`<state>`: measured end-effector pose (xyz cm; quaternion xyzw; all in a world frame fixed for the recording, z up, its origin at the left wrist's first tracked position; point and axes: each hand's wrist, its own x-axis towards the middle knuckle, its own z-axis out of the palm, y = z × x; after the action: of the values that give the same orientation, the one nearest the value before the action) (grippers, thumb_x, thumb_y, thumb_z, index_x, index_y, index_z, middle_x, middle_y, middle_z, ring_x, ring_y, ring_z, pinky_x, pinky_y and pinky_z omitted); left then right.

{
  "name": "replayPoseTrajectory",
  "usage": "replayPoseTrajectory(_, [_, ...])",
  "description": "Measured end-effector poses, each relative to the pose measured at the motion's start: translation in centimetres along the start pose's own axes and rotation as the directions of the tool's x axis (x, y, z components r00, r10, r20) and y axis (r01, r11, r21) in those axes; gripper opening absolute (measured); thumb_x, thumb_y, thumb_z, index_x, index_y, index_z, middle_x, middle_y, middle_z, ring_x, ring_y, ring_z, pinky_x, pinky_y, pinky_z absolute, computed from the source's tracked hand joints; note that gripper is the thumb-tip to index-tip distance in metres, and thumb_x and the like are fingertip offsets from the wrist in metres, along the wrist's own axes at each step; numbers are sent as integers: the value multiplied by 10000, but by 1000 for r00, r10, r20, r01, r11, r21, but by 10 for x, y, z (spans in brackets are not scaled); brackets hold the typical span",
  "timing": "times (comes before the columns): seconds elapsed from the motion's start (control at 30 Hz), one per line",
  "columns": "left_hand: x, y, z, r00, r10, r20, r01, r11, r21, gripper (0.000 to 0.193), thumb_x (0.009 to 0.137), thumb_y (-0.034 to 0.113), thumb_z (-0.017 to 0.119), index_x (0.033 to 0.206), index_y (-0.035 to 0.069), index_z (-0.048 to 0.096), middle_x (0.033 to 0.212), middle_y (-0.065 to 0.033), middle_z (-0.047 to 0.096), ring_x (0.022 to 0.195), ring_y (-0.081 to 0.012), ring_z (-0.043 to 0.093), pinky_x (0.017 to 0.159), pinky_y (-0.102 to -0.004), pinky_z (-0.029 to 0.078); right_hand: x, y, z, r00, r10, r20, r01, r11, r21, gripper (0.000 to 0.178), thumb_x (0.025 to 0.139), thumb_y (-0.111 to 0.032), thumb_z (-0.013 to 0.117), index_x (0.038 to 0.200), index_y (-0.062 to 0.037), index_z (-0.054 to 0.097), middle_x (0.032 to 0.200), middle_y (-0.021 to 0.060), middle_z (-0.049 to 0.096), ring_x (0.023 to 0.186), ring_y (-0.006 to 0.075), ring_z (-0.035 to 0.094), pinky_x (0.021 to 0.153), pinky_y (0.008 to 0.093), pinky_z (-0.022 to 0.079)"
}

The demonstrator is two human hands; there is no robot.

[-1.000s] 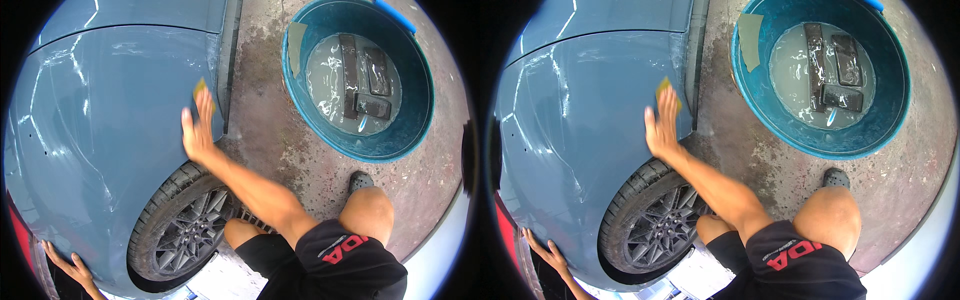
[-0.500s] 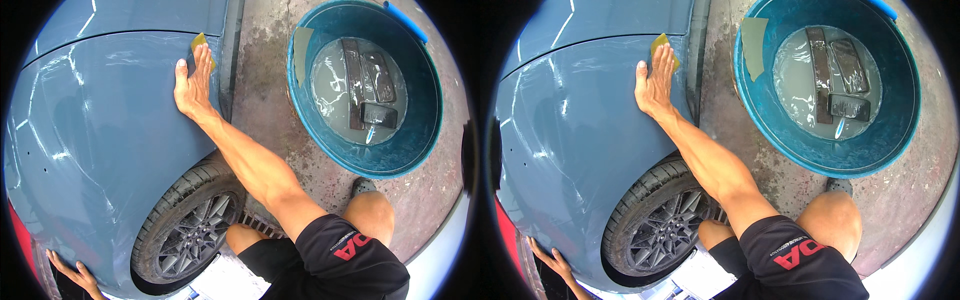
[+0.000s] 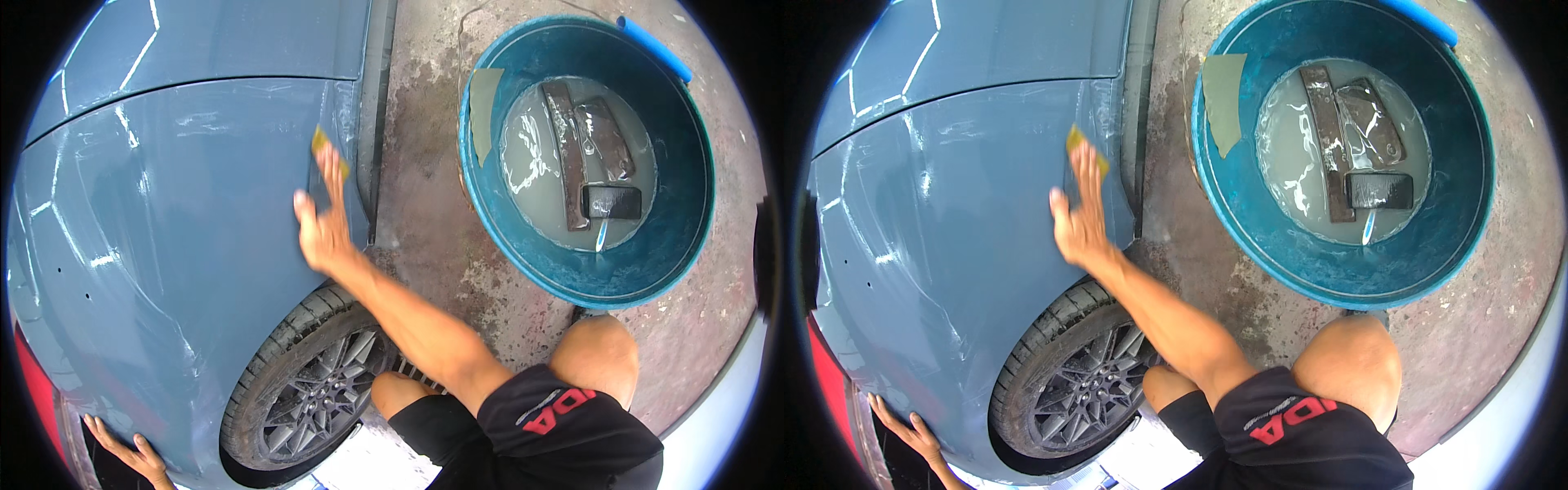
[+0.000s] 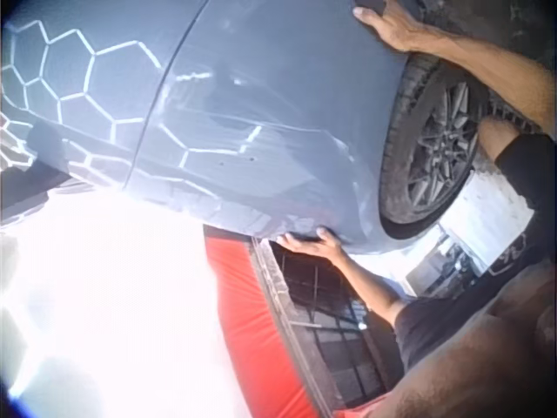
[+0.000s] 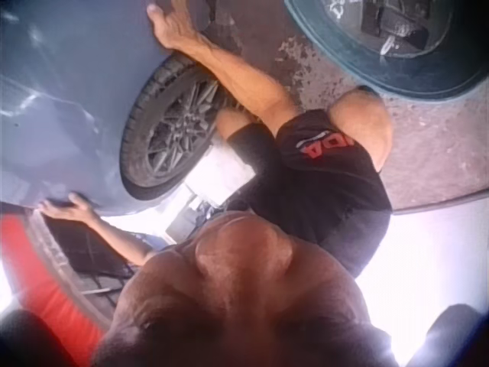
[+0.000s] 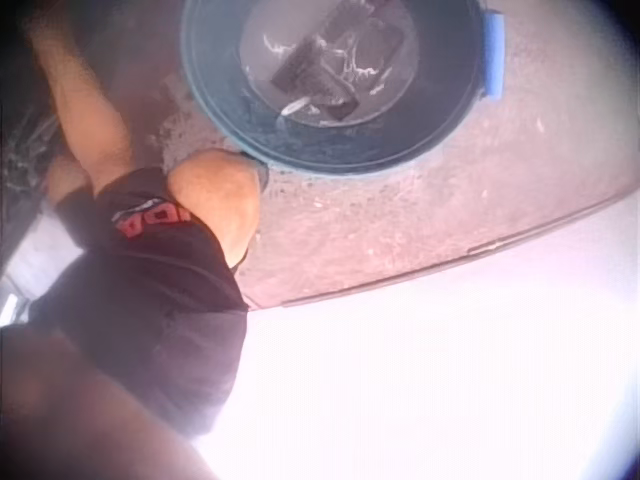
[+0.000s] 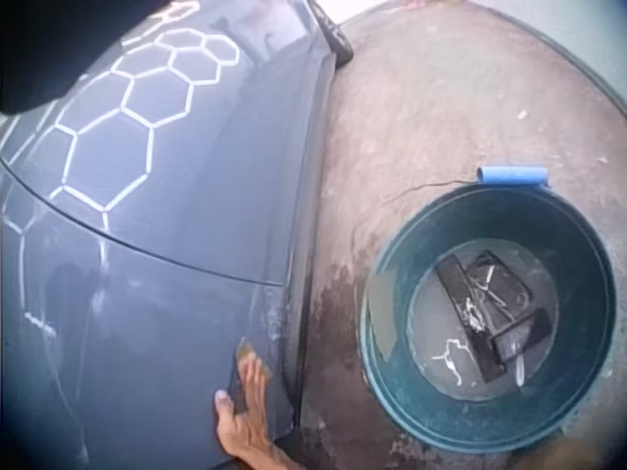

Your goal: The person sands the front fender of a gray car using a yellow sanding block. They repeatedly dip the block into a bucket of water and continue sanding the curved surface near the wheel arch.

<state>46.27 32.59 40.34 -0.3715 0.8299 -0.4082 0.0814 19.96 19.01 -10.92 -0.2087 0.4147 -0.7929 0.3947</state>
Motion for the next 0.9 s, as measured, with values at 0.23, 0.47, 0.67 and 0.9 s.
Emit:
replayPoseTrajectory(0.23, [6,3,3,1000,17,-1,-17,1000,23,825,1082,510,536,1662,-36,321,1747,-267,286,1628,-462,254,1314,-602,194,95,-27,-4,987,64,-147,-80,991,-106,838,1155,-495,291,1705,83,37,1804,281,-24,1679,405,-78,1359,524,-37])
replayPoseTrajectory(0.47, [8,8,-7,1000,17,6,-17,999,39,809,1088,499,521,1660,-36,322,1747,-269,288,1625,-468,257,1312,-602,198,48,-15,5,990,113,-86,-119,991,-63,800,1115,-345,411,1689,110,90,1801,281,57,1681,408,-19,1365,512,-5])
replayPoseTrajectory(0.67, [2,2,-4,1000,22,16,-23,998,55,812,1091,507,519,1662,-34,318,1747,-271,286,1627,-467,254,1311,-603,199,52,-26,-10,994,105,20,-103,992,-70,821,1079,-259,436,1690,120,40,1796,306,13,1680,418,-52,1357,552,-27])
replayPoseTrajectory(0.9, [5,8,-4,1000,24,5,-24,998,54,807,1097,518,510,1660,-31,330,1743,-264,299,1628,-459,256,1314,-601,195,110,-45,-7,986,122,-116,-116,992,54,868,1063,-313,422,1685,130,10,1793,313,-31,1674,426,-100,1361,525,-30])
